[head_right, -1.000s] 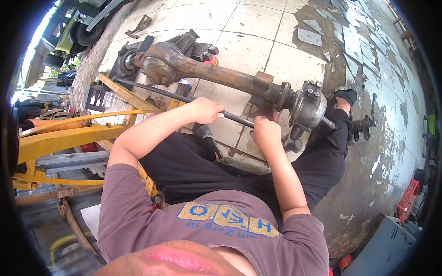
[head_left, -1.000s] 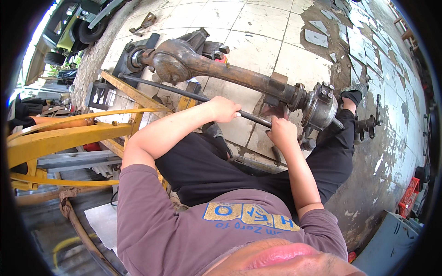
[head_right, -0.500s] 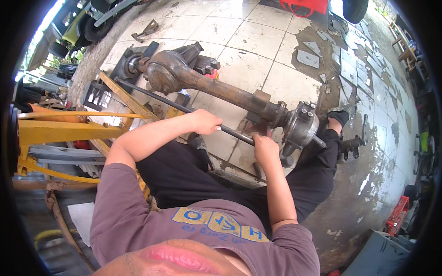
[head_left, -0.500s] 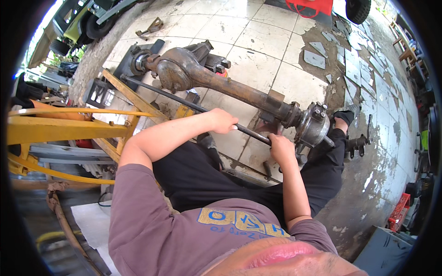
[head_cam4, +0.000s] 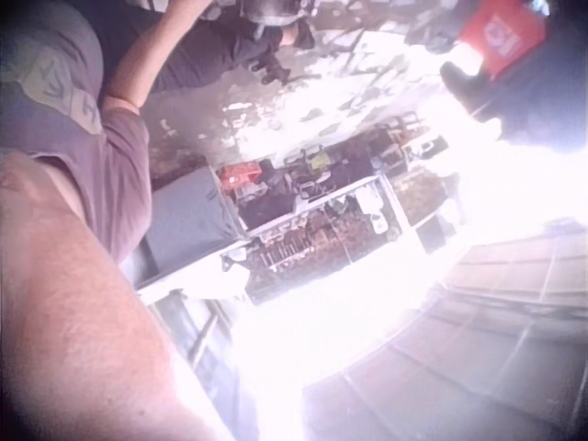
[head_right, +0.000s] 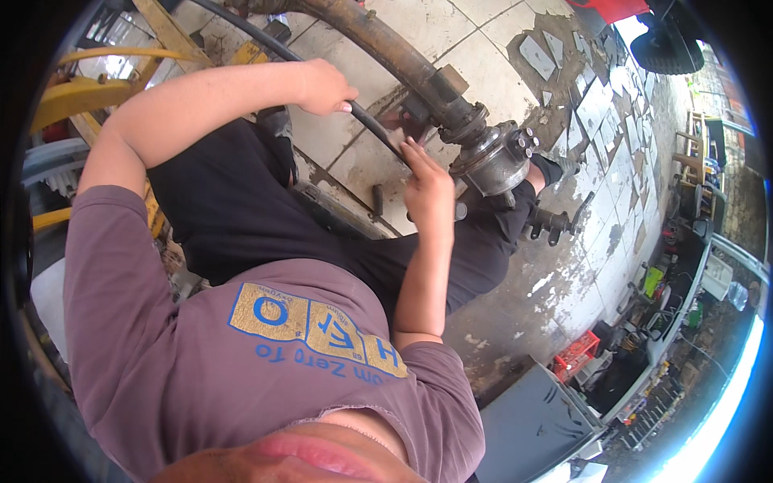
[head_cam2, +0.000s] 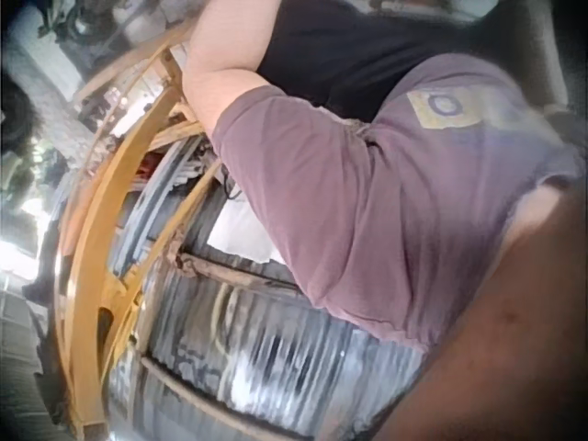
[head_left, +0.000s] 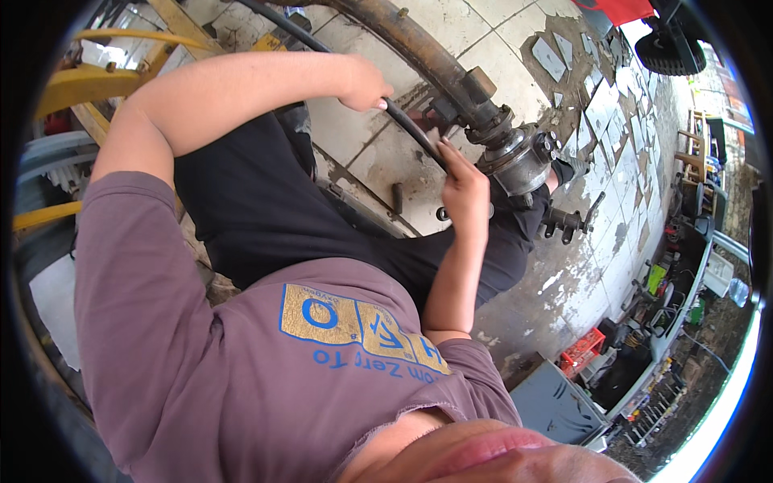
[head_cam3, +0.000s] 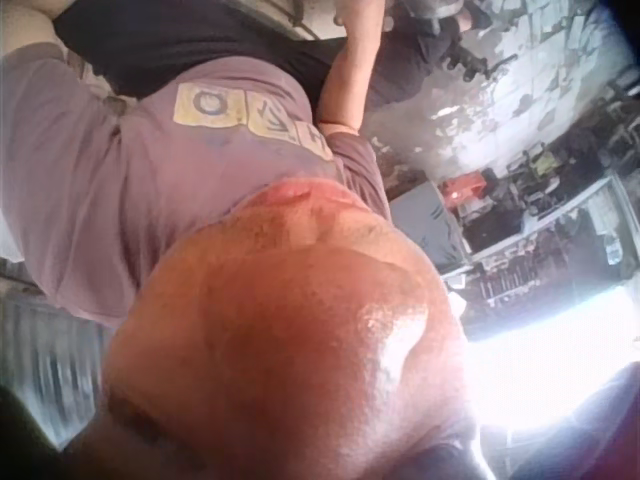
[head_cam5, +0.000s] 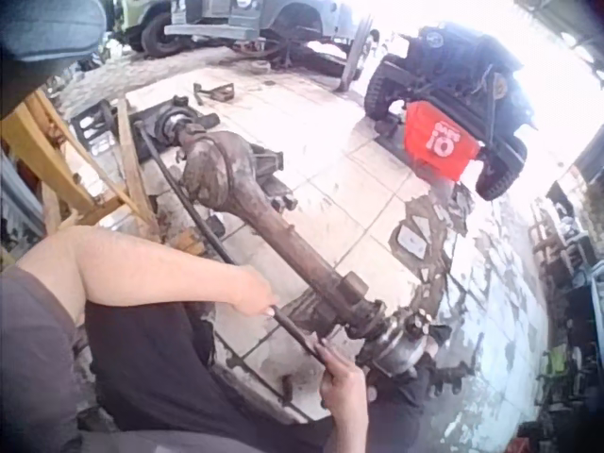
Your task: The person sits on the floor and uses a long metal bar to rotate and manipulate a vehicle axle assembly mounted on a yellow stand. The person repeatedly repositions the bar and applies force to turn the axle shaft.
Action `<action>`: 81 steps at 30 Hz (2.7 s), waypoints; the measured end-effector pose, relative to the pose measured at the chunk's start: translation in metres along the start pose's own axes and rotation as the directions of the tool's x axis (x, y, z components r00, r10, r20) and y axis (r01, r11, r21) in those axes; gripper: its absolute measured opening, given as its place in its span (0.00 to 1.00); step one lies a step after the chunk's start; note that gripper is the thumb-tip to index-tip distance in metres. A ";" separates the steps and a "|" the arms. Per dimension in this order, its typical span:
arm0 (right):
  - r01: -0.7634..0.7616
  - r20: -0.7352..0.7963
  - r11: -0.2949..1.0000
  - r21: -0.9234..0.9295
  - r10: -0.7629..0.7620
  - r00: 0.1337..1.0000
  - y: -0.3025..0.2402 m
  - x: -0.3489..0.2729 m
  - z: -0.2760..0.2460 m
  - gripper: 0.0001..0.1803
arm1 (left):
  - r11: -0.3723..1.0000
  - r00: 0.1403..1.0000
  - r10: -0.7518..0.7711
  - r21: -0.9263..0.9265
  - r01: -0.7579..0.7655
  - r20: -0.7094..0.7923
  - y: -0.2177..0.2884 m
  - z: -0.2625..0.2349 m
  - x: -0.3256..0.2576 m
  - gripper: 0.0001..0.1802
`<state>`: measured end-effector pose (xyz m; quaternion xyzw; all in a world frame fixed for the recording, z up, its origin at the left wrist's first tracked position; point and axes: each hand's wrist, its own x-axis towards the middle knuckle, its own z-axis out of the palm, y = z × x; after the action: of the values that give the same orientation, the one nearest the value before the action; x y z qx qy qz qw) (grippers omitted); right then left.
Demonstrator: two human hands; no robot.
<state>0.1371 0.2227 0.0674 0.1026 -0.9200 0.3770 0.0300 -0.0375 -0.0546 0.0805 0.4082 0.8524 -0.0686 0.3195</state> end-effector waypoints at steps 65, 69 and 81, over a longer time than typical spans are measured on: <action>0.175 -0.049 0.949 -0.261 -0.194 0.980 0.007 0.017 0.051 0.23 | 0.999 0.998 0.017 -0.028 -0.015 0.056 -0.005 -0.009 0.004 0.21; 0.105 -0.071 0.959 -0.264 -0.128 0.989 0.010 0.013 0.053 0.23 | 0.999 0.999 0.047 -0.015 -0.047 0.027 -0.010 -0.004 0.006 0.20; -0.024 0.030 0.908 -0.419 0.040 0.999 -0.002 0.024 0.061 0.35 | 0.999 0.998 0.042 -0.003 -0.042 0.050 -0.009 -0.006 0.009 0.20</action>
<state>0.1153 0.1748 0.0284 0.0857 -0.9814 0.1696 0.0278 -0.0513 -0.0527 0.0786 0.4238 0.8355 -0.0714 0.3424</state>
